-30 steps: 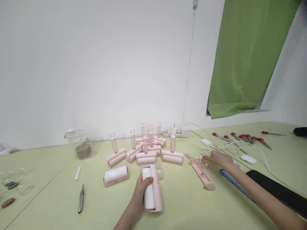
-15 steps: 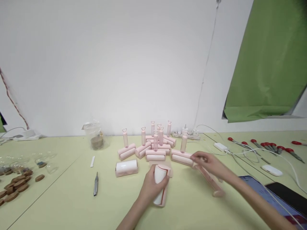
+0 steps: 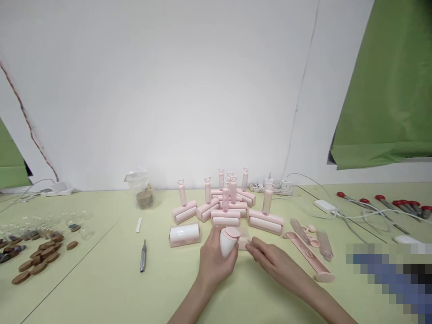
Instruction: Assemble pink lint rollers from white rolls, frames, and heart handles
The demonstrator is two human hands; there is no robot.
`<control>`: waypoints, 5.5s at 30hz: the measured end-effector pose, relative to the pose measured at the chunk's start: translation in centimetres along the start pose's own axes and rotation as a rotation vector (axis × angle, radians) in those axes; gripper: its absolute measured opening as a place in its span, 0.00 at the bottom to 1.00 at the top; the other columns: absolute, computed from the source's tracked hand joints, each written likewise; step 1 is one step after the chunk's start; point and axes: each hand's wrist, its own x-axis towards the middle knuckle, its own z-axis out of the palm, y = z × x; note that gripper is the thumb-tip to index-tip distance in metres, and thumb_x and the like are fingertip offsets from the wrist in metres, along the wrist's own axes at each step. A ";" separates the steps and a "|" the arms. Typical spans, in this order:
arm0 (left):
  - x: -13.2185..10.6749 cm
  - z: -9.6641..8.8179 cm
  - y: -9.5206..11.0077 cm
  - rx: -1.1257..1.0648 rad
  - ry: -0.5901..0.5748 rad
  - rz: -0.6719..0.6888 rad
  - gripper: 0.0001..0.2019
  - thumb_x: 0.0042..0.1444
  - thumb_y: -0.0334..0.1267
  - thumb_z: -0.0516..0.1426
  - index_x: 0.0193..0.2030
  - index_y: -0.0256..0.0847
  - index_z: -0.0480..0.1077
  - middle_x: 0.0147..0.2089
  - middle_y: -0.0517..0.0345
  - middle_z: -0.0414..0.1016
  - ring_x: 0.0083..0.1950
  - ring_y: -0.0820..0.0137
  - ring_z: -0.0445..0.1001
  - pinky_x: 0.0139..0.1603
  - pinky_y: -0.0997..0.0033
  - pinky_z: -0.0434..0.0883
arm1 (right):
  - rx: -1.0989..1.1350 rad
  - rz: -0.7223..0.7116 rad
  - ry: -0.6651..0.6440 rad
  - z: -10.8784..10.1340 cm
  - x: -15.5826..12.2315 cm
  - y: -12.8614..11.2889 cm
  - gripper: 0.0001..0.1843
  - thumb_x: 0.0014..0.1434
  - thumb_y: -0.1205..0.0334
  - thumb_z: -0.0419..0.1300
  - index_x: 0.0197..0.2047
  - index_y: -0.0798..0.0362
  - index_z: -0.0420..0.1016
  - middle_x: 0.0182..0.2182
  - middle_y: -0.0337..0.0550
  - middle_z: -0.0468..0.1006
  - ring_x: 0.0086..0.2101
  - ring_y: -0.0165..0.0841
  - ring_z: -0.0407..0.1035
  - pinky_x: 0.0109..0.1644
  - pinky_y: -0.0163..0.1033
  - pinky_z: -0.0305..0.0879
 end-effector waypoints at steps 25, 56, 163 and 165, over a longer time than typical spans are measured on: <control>-1.1 0.8 0.7 -0.031 -0.100 0.057 0.14 0.47 0.31 0.53 0.42 0.43 0.61 0.38 0.56 0.67 0.40 0.65 0.67 0.36 0.67 0.64 | 0.633 0.050 0.083 3.1 -0.3 -0.4 0.24 0.51 0.67 0.46 0.53 0.51 0.48 0.15 0.25 0.48 0.17 0.26 0.46 0.22 0.31 0.45; -0.9 1.9 1.0 -0.901 -0.268 -0.462 0.17 0.42 0.43 0.61 0.37 0.40 0.64 0.34 0.59 0.70 0.35 0.69 0.69 0.36 0.73 0.65 | 0.342 -0.001 0.115 0.2 0.6 -0.6 0.08 0.51 0.63 0.52 0.22 0.53 0.59 0.19 0.31 0.54 0.22 0.25 0.50 0.24 0.30 0.47; 2.9 0.5 -0.6 -0.083 0.069 0.134 0.18 0.49 0.39 0.57 0.47 0.43 0.58 0.45 0.54 0.67 0.48 0.64 0.66 0.47 0.64 0.64 | 0.608 -0.303 0.305 -3.3 5.2 -3.6 0.10 0.49 0.54 0.59 0.31 0.53 0.68 0.30 0.41 0.73 0.35 0.34 0.70 0.41 0.40 0.66; 3.2 0.9 -0.5 -0.164 0.123 0.097 0.19 0.48 0.39 0.58 0.46 0.42 0.58 0.45 0.54 0.67 0.48 0.65 0.67 0.46 0.65 0.64 | 0.503 -0.322 0.255 -2.9 5.9 -3.8 0.08 0.49 0.56 0.60 0.29 0.52 0.70 0.32 0.41 0.73 0.37 0.35 0.69 0.43 0.42 0.65</control>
